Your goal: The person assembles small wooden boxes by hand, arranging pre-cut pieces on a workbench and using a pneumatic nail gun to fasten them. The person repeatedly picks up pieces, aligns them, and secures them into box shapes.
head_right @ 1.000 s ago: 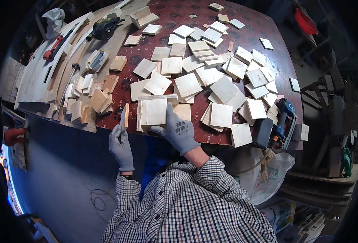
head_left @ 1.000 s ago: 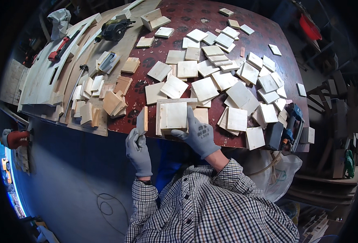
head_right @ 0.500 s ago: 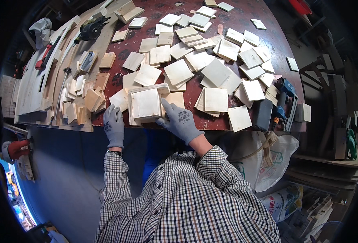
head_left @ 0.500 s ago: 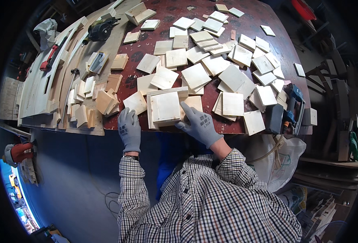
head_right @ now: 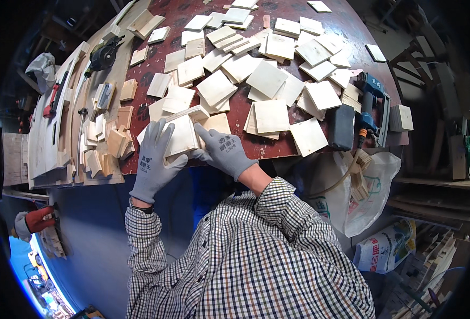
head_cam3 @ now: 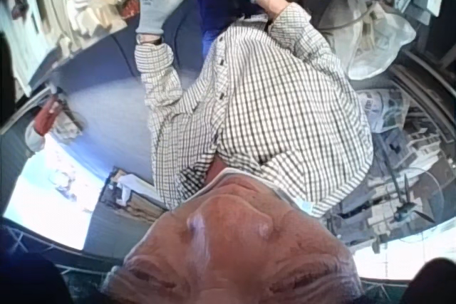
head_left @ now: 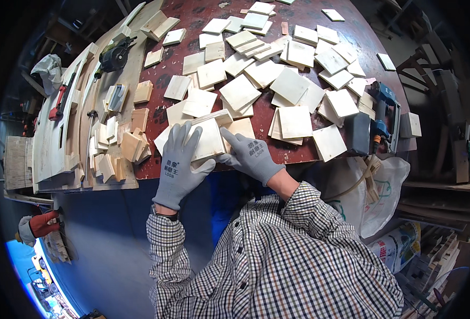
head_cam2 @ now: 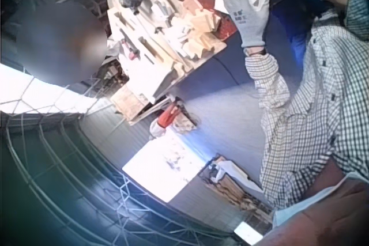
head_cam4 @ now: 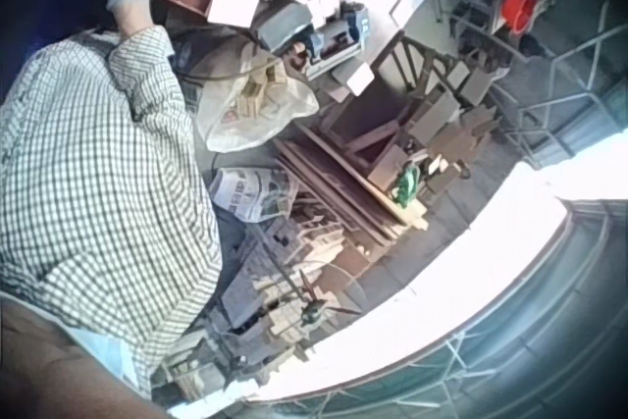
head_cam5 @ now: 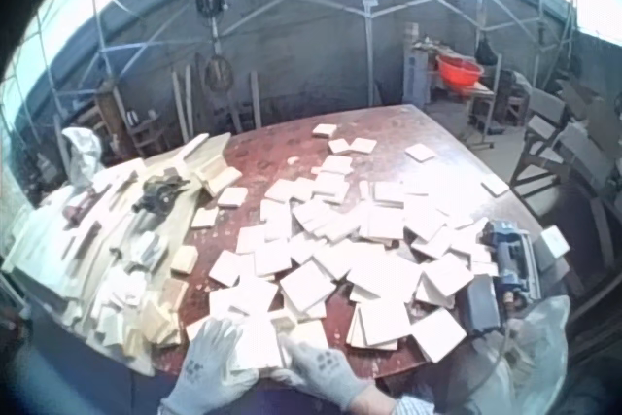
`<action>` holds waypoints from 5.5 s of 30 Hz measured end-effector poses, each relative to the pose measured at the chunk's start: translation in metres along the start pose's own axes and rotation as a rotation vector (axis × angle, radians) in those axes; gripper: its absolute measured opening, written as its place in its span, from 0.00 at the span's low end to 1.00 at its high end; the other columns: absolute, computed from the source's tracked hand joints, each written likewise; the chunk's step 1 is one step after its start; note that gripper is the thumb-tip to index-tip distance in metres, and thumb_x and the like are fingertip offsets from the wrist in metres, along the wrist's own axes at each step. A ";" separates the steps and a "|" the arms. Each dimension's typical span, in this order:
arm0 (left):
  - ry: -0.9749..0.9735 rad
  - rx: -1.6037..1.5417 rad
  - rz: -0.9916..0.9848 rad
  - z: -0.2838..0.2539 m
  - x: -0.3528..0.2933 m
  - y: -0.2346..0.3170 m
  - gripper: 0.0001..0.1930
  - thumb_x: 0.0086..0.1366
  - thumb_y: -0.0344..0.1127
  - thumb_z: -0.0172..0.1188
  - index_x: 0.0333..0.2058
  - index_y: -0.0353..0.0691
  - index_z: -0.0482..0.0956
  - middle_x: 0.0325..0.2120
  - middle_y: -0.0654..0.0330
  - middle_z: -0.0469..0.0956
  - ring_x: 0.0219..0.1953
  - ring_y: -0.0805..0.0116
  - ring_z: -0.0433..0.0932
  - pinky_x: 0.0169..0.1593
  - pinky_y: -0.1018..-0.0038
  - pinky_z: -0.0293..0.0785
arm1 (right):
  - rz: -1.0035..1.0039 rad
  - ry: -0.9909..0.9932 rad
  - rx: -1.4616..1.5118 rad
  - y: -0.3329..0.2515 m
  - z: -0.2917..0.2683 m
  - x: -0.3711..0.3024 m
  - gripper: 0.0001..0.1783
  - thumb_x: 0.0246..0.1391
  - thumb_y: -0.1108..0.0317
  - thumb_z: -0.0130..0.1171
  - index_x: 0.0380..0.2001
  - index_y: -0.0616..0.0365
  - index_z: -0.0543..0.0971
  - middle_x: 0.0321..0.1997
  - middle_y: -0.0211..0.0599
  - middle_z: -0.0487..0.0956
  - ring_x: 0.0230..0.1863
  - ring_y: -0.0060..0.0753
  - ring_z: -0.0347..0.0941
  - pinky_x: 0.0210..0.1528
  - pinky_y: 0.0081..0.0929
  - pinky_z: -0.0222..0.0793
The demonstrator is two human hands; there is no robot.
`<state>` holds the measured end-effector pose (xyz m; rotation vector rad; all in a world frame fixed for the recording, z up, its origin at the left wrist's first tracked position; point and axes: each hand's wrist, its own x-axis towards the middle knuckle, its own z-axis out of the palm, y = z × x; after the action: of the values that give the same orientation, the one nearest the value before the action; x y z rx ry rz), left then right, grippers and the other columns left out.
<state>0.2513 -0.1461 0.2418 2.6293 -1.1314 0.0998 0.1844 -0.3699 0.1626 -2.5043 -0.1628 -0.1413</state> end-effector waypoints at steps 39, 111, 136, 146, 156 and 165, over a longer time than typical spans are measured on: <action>-0.088 -0.029 -0.299 0.023 -0.006 0.003 0.53 0.61 0.36 0.73 0.77 0.33 0.47 0.78 0.40 0.43 0.72 0.40 0.64 0.69 0.56 0.72 | 0.005 -0.155 0.223 -0.001 -0.010 0.003 0.52 0.62 0.56 0.68 0.79 0.60 0.50 0.51 0.52 0.80 0.46 0.52 0.83 0.50 0.44 0.79; -0.072 0.017 -0.066 0.023 -0.001 -0.011 0.51 0.62 0.34 0.74 0.77 0.40 0.50 0.77 0.44 0.53 0.78 0.42 0.54 0.76 0.53 0.60 | 0.008 0.271 0.289 0.004 0.016 -0.008 0.30 0.55 0.44 0.68 0.51 0.53 0.73 0.39 0.36 0.74 0.35 0.40 0.80 0.32 0.37 0.77; -0.040 0.040 0.030 0.024 -0.002 -0.021 0.50 0.62 0.35 0.74 0.76 0.38 0.52 0.76 0.42 0.55 0.77 0.42 0.56 0.77 0.56 0.59 | -0.035 0.273 0.081 0.001 0.028 -0.007 0.07 0.58 0.61 0.61 0.33 0.51 0.81 0.37 0.31 0.75 0.39 0.34 0.77 0.36 0.37 0.75; -0.075 0.015 0.009 0.025 -0.004 -0.026 0.53 0.58 0.28 0.73 0.77 0.38 0.48 0.77 0.39 0.49 0.78 0.38 0.52 0.76 0.54 0.62 | 0.313 0.276 0.772 -0.022 -0.008 -0.001 0.22 0.65 0.50 0.56 0.45 0.60 0.82 0.40 0.53 0.84 0.40 0.55 0.84 0.44 0.50 0.80; -0.021 -0.112 -0.017 0.033 -0.009 -0.032 0.58 0.52 0.28 0.77 0.77 0.38 0.48 0.77 0.40 0.50 0.77 0.40 0.54 0.75 0.57 0.65 | 0.447 -0.062 0.594 -0.048 -0.038 0.014 0.39 0.63 0.32 0.55 0.46 0.65 0.82 0.35 0.55 0.86 0.40 0.57 0.86 0.45 0.47 0.81; 0.034 -0.070 0.014 0.034 -0.008 -0.034 0.54 0.52 0.25 0.68 0.77 0.39 0.50 0.77 0.43 0.53 0.73 0.46 0.65 0.66 0.61 0.77 | 0.498 -0.118 0.472 -0.059 -0.034 0.021 0.46 0.60 0.27 0.56 0.53 0.66 0.81 0.40 0.57 0.87 0.46 0.54 0.86 0.52 0.45 0.79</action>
<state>0.2685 -0.1272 0.2002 2.5494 -1.1211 0.1056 0.1940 -0.3413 0.2271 -2.0087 0.3431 0.2253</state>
